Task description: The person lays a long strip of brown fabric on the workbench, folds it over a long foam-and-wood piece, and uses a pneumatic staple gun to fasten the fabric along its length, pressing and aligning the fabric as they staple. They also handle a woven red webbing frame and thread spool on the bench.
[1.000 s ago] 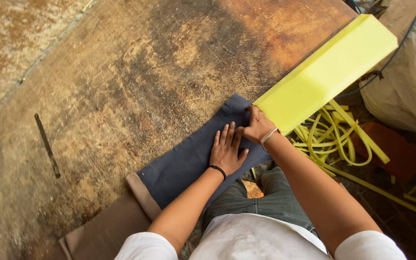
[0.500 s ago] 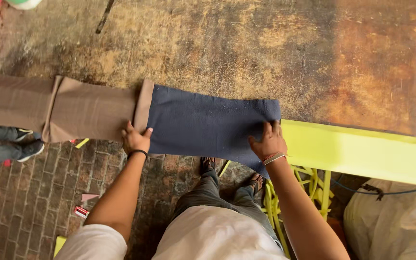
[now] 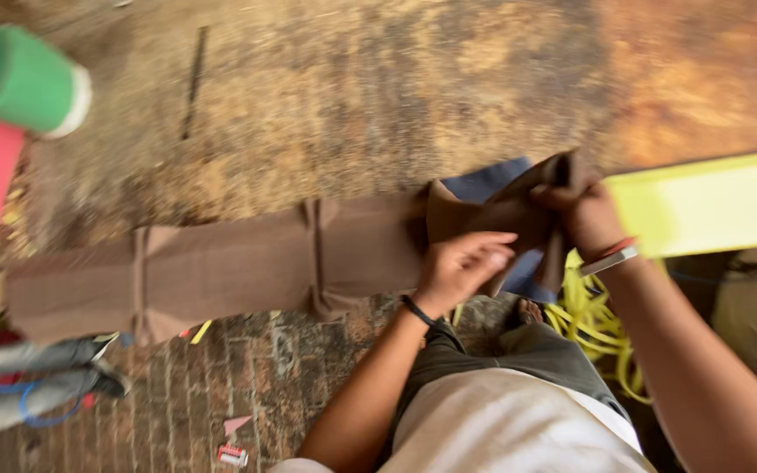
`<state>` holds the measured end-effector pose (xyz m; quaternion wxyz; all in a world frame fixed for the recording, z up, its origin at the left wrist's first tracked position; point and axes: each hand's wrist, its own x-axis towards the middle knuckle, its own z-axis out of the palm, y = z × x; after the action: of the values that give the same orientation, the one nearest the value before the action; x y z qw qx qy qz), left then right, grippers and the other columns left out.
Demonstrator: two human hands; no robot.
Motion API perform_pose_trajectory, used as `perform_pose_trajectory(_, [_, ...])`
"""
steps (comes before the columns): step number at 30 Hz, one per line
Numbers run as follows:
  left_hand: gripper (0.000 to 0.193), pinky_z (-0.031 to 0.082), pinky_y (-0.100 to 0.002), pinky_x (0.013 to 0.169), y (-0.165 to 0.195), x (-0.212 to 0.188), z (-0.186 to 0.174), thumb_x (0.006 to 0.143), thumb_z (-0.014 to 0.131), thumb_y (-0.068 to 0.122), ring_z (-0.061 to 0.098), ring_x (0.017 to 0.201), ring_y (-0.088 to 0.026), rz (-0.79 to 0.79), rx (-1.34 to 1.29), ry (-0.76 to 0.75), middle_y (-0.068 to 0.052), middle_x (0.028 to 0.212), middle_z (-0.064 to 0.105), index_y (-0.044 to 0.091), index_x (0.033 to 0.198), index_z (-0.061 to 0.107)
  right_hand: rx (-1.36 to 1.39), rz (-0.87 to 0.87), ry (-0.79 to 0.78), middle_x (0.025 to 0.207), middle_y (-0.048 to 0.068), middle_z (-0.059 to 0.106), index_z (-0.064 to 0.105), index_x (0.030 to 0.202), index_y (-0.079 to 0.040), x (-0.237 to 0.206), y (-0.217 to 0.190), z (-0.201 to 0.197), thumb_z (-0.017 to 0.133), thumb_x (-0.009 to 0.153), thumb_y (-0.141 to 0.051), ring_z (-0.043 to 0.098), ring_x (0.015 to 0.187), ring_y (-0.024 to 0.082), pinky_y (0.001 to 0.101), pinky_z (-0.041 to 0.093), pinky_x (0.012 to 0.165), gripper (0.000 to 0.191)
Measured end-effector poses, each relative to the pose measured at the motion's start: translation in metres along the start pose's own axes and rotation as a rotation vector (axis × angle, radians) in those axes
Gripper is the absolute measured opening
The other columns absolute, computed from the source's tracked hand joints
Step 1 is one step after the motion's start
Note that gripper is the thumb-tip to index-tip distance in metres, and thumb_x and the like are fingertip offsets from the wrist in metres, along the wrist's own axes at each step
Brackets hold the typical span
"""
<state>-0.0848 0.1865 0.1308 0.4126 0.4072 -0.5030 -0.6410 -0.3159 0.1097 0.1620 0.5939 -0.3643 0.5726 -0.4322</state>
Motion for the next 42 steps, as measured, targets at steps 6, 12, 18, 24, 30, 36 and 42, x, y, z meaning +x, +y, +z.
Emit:
perform_pose_trajectory(6, [0.039, 0.054, -0.042, 0.1, -0.037, 0.039, 0.035, 0.092, 0.07, 0.028, 0.067, 0.119, -0.027, -0.058, 0.811, 0.255, -0.009, 0.128, 0.071, 0.011, 0.127, 0.069, -0.056, -0.247, 0.147, 0.122, 0.01, 0.071, 0.063, 0.129, 0.001, -0.009, -0.057, -0.304, 0.068, 0.099, -0.001, 0.07, 0.113, 0.024, 0.0379, 0.058, 0.097, 0.03])
perform_pose_trajectory(12, [0.074, 0.017, -0.056, 0.122, -0.112, 0.099, 0.133, 0.093, 0.063, 0.048, 0.02, 0.152, -0.042, -0.221, 1.303, 0.267, -0.017, 0.167, 0.024, 0.014, 0.154, 0.04, -0.431, -0.192, 0.551, 0.131, 0.011, 0.071, 0.065, 0.141, 0.002, 0.075, 0.022, -0.502, 0.079, 0.1, -0.005, 0.066, 0.109, 0.022, 0.036, 0.055, 0.094, 0.043])
perform_pose_trajectory(18, [0.099, 0.0, -0.063, 0.121, -0.139, 0.129, 0.222, 0.092, 0.053, 0.067, 0.001, 0.155, -0.047, -0.32, 1.403, 0.211, -0.024, 0.169, 0.006, 0.01, 0.162, 0.011, -0.163, 0.089, 0.454, 0.12, 0.005, 0.071, 0.065, 0.136, -0.005, 0.097, 0.078, -0.569, 0.075, 0.088, 0.004, 0.067, 0.103, 0.018, 0.0338, 0.057, 0.089, 0.05])
perform_pose_trajectory(24, [0.092, -0.006, -0.062, 0.12, -0.141, 0.143, 0.236, 0.095, 0.042, 0.072, -0.011, 0.154, -0.042, -0.484, 1.457, 0.107, -0.021, 0.17, -0.006, 0.025, 0.165, 0.005, 0.069, -0.233, 0.221, 0.131, 0.009, 0.069, 0.063, 0.136, 0.0, 0.103, 0.07, -0.616, 0.068, 0.09, 0.015, 0.066, 0.118, 0.019, 0.0324, 0.056, 0.105, 0.049])
perform_pose_trajectory(30, [0.091, -0.007, -0.059, 0.121, -0.143, 0.147, 0.244, 0.094, 0.042, 0.07, -0.01, 0.156, -0.04, -0.525, 1.475, 0.154, -0.017, 0.171, -0.006, 0.028, 0.165, 0.004, -0.433, 0.198, 0.467, 0.118, 0.011, 0.062, 0.051, 0.136, -0.007, 0.124, 0.096, -0.616, 0.083, 0.087, -0.004, 0.063, 0.103, 0.024, 0.0376, 0.054, 0.085, 0.059])
perform_pose_trajectory(36, [0.091, -0.006, -0.059, 0.121, -0.138, 0.154, 0.251, 0.095, 0.044, 0.068, -0.009, 0.156, -0.04, -0.588, 1.433, 0.22, -0.018, 0.171, -0.006, 0.025, 0.165, 0.004, 0.234, 0.113, 0.204, 0.116, 0.009, 0.066, 0.055, 0.135, -0.005, 0.133, 0.099, -0.642, 0.08, 0.083, -0.011, 0.063, 0.1, 0.025, 0.0389, 0.054, 0.081, 0.058])
perform_pose_trajectory(42, [0.096, -0.004, -0.061, 0.122, -0.128, 0.152, 0.27, 0.096, 0.046, 0.067, -0.005, 0.156, -0.043, -0.5, 1.459, 0.305, -0.025, 0.169, -0.003, 0.014, 0.164, 0.006, -0.627, 0.073, 0.675, 0.123, 0.009, 0.064, 0.049, 0.138, -0.008, 0.146, 0.105, -0.612, 0.084, 0.079, -0.008, 0.061, 0.109, 0.024, 0.0394, 0.051, 0.09, 0.069])
